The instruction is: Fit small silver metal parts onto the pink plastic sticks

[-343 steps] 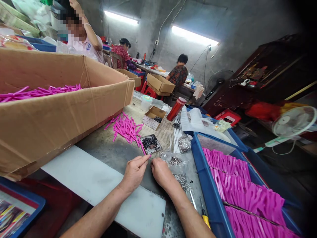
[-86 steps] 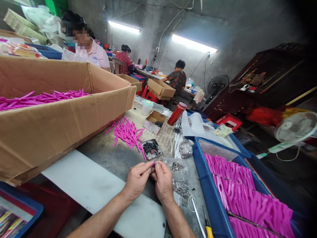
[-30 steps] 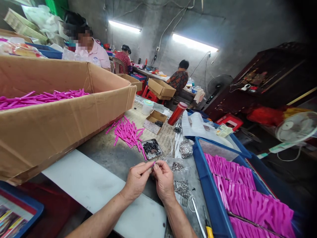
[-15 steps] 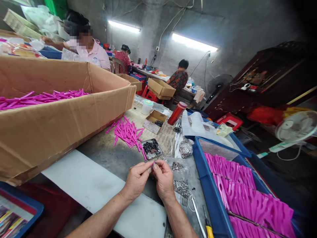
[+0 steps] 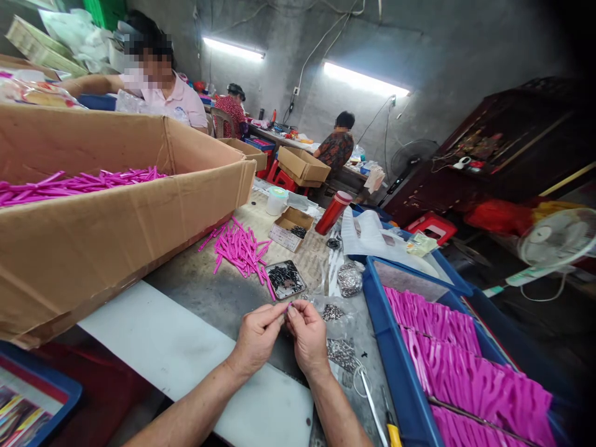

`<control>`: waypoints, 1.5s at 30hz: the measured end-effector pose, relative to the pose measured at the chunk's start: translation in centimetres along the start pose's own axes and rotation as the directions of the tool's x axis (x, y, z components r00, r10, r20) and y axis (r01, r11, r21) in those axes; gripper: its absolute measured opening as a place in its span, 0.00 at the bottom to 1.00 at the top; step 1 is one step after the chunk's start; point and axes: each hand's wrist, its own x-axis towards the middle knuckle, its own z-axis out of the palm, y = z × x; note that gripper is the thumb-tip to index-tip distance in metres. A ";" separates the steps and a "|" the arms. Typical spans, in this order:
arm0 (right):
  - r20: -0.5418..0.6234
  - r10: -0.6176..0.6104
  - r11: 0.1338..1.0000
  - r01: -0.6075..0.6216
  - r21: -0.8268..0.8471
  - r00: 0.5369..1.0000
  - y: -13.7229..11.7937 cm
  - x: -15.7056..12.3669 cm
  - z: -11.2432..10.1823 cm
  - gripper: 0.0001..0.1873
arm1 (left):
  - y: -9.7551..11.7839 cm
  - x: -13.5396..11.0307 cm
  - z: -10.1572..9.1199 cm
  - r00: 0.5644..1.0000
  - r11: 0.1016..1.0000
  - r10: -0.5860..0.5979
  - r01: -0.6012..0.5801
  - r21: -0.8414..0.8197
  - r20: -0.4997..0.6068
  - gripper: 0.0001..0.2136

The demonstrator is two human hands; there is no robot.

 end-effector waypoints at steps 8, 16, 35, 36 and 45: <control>-0.003 0.020 0.999 -0.020 0.034 1.000 -0.1 0.1 -0.4 0.09 | 0.0 0.1 0.1 1.000 1.000 -0.003 0.003 0.001 -0.007 0.13; -0.005 0.030 0.999 -0.030 -0.019 1.000 0.0 0.0 -0.1 0.10 | 0.1 0.0 0.0 1.000 1.000 0.010 -0.010 0.021 -0.001 0.13; 0.016 0.046 0.997 -0.047 0.055 0.999 -0.2 0.0 0.1 0.09 | 0.1 0.1 0.0 1.000 1.000 -0.002 0.002 0.005 -0.003 0.13; 0.014 0.045 0.997 -0.045 0.055 0.999 -0.3 0.0 0.1 0.09 | 0.1 0.1 0.0 1.000 1.000 -0.003 0.003 0.009 -0.004 0.13; 0.005 0.041 0.998 -0.041 0.057 0.999 -0.2 -0.1 -0.3 0.11 | 0.2 0.0 -0.1 1.000 1.000 -0.002 0.002 -0.001 0.013 0.14</control>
